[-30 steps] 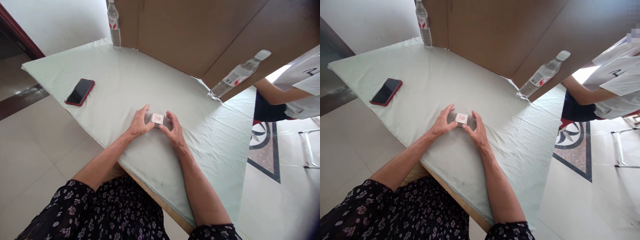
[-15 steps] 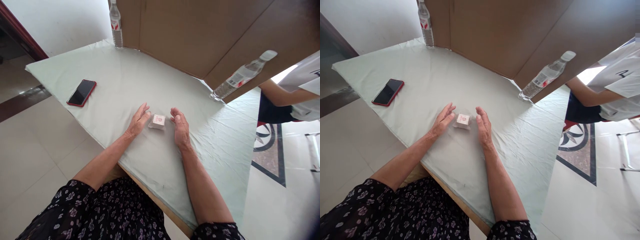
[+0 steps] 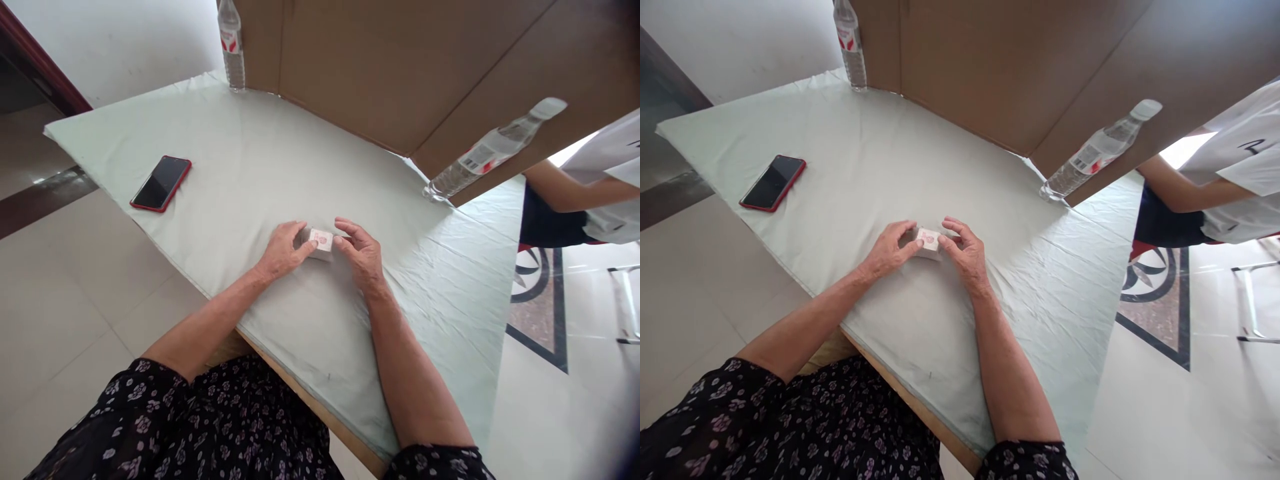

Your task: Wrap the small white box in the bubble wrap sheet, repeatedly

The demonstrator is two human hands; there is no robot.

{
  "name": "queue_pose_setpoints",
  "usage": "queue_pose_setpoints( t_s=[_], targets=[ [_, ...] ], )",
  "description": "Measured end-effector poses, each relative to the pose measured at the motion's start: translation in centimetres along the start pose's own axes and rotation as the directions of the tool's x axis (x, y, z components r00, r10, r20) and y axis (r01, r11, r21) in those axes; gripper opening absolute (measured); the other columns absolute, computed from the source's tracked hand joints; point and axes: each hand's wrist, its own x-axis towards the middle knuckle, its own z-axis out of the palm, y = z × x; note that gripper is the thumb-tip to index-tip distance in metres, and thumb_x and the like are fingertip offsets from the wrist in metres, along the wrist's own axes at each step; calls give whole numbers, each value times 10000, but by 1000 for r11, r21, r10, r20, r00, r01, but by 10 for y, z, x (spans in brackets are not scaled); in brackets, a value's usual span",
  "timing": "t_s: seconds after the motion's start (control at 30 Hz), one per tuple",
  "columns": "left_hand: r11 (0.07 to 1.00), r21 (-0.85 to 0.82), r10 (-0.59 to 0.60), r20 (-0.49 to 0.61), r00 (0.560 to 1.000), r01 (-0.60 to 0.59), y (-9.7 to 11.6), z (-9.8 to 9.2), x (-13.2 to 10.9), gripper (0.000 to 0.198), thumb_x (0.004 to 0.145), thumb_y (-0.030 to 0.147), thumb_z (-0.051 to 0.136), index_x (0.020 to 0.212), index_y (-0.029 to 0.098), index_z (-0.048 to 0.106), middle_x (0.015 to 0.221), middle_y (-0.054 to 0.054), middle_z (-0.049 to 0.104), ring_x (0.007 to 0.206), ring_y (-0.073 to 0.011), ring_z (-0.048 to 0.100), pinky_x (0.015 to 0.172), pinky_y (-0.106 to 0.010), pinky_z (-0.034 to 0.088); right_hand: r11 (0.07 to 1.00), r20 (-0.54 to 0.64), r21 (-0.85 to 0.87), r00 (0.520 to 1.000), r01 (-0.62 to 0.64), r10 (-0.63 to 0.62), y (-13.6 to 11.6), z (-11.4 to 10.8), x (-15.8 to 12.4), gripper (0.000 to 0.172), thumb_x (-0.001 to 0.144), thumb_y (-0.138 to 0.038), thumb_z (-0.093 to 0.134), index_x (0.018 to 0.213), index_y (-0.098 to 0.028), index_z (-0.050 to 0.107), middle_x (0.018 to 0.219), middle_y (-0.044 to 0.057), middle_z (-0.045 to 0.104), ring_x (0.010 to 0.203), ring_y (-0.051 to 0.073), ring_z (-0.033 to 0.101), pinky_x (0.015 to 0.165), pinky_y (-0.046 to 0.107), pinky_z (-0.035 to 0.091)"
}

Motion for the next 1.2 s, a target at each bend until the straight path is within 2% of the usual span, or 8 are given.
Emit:
queue_pose_setpoints(
  t_s=[0.2, 0.3, 0.4, 0.57, 0.87, 1.0, 1.1, 1.2],
  targets=[
    [951, -306, -58, -44, 997, 41, -4, -4, 5, 527, 953, 426, 457, 1396, 149, 530, 1497, -131, 520, 1418, -264, 450, 1186, -426, 349, 981, -136, 188, 987, -57, 83, 3, -1, -7, 471, 935, -589, 501, 1219, -246, 653, 1335, 90, 650, 1271, 264, 591, 1074, 484, 460],
    [906, -420, -68, -39, 997, 45, -5, -4, 4, 592, 974, 453, 422, 1497, 178, 408, 1597, -105, 392, 1488, -246, 354, 1219, -414, 305, 984, -204, 125, 967, -128, 152, -4, 7, -26, 590, 954, -620, 447, 1383, -224, 539, 1482, 114, 532, 1373, 267, 503, 1160, 486, 380],
    [934, -345, -65, 104, 992, 97, 0, 0, -5, 682, 984, 533, 398, 1550, 161, 317, 1653, -104, 266, 1539, -246, 233, 1267, -399, 195, 978, -157, -53, 968, -204, 194, -14, 22, -44, 717, 948, -671, 413, 1494, -207, 420, 1579, 133, 412, 1456, 280, 395, 1219, 502, 287],
    [985, -151, -28, 319, 947, 80, 8, 5, -16, 822, 966, 646, 358, 1593, 142, 193, 1688, -90, 89, 1569, -245, 53, 1292, -395, 87, 974, -5, -203, 995, -103, 105, -16, 36, -51, 763, 943, -703, 371, 1532, -218, 361, 1608, 128, 365, 1493, 277, 327, 1236, 534, 235],
    [959, -265, -25, 276, 961, 101, 5, 9, -13, 732, 970, 556, 455, 1557, 152, 291, 1675, -114, 173, 1563, -248, 127, 1285, -407, 109, 978, -46, -190, 996, -85, 78, -11, 36, -50, 723, 939, -674, 417, 1493, -209, 406, 1567, 154, 421, 1448, 289, 400, 1211, 541, 285],
    [803, -572, -157, 62, 986, 164, 0, 9, -3, 582, 982, 392, 470, 1505, 160, 364, 1615, -132, 347, 1510, -221, 313, 1257, -398, 222, 988, -240, 5, 959, -152, 149, -6, 31, -44, 609, 943, -616, 448, 1406, -222, 487, 1479, 143, 515, 1371, 276, 493, 1155, 530, 375],
    [593, -783, -377, -61, 924, 190, -3, -2, 10, 531, 972, 307, 443, 1470, 129, 390, 1501, -173, 500, 1398, -229, 490, 1188, -401, 360, 975, -397, 158, 893, -159, 210, 3, 19, -35, 517, 950, -574, 432, 1327, -233, 530, 1450, 124, 523, 1344, 261, 522, 1112, 510, 427],
    [474, -862, -464, -69, 883, 182, -4, -12, 16, 484, 947, 285, 457, 1388, 86, 486, 1400, -206, 582, 1310, -243, 573, 1134, -389, 429, 970, -409, 197, 887, -144, 215, 9, 11, -30, 483, 947, -569, 430, 1283, -244, 553, 1419, 110, 540, 1307, 253, 557, 1092, 500, 451]
  ],
)
